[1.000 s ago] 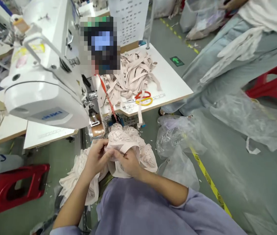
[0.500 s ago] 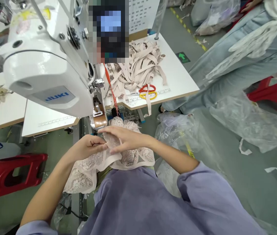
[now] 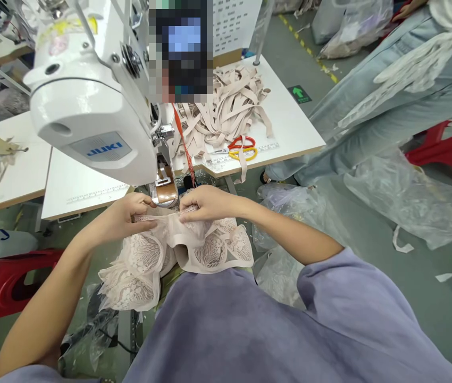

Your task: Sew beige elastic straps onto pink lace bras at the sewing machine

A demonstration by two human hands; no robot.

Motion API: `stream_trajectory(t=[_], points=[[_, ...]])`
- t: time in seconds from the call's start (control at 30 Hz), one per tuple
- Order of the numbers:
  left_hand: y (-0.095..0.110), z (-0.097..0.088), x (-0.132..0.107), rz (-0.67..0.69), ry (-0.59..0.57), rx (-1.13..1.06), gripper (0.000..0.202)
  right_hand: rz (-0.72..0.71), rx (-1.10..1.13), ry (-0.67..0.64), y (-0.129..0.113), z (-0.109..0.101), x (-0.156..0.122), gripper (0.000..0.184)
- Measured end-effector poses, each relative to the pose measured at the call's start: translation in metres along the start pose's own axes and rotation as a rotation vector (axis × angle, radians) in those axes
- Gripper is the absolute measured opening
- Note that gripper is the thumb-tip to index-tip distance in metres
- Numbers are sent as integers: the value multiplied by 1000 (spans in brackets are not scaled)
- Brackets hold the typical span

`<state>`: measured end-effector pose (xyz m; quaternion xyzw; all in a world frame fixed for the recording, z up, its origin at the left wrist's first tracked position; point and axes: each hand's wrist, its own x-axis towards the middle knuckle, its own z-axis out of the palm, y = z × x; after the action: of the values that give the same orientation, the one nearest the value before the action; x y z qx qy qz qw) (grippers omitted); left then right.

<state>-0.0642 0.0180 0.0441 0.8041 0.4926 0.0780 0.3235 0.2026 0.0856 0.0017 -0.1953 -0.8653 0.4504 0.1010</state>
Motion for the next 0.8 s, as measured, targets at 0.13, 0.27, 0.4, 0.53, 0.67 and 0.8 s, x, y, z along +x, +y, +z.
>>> stream_trajectory(t=[0.13,0.27,0.4,0.53,0.67,0.8], points=[[-11,-7,-3,-251,-41,-240,41,44,37,-29,-10,-13,4,25],[-19,-13,-2,-275,-15,-357,48,65,31,-54,-16,-19,7,25],[-16,-21,3,-295,-22,-344,49,94,-9,-72,-16,-22,10,25],[-14,-31,8,-313,9,-259,49,127,-57,-34,-16,-23,12,24],[-17,-37,11,-315,5,-223,49,117,-77,27,-16,-23,12,24],[-18,-39,12,-319,-2,-185,48,109,-96,44,-16,-22,12,25]])
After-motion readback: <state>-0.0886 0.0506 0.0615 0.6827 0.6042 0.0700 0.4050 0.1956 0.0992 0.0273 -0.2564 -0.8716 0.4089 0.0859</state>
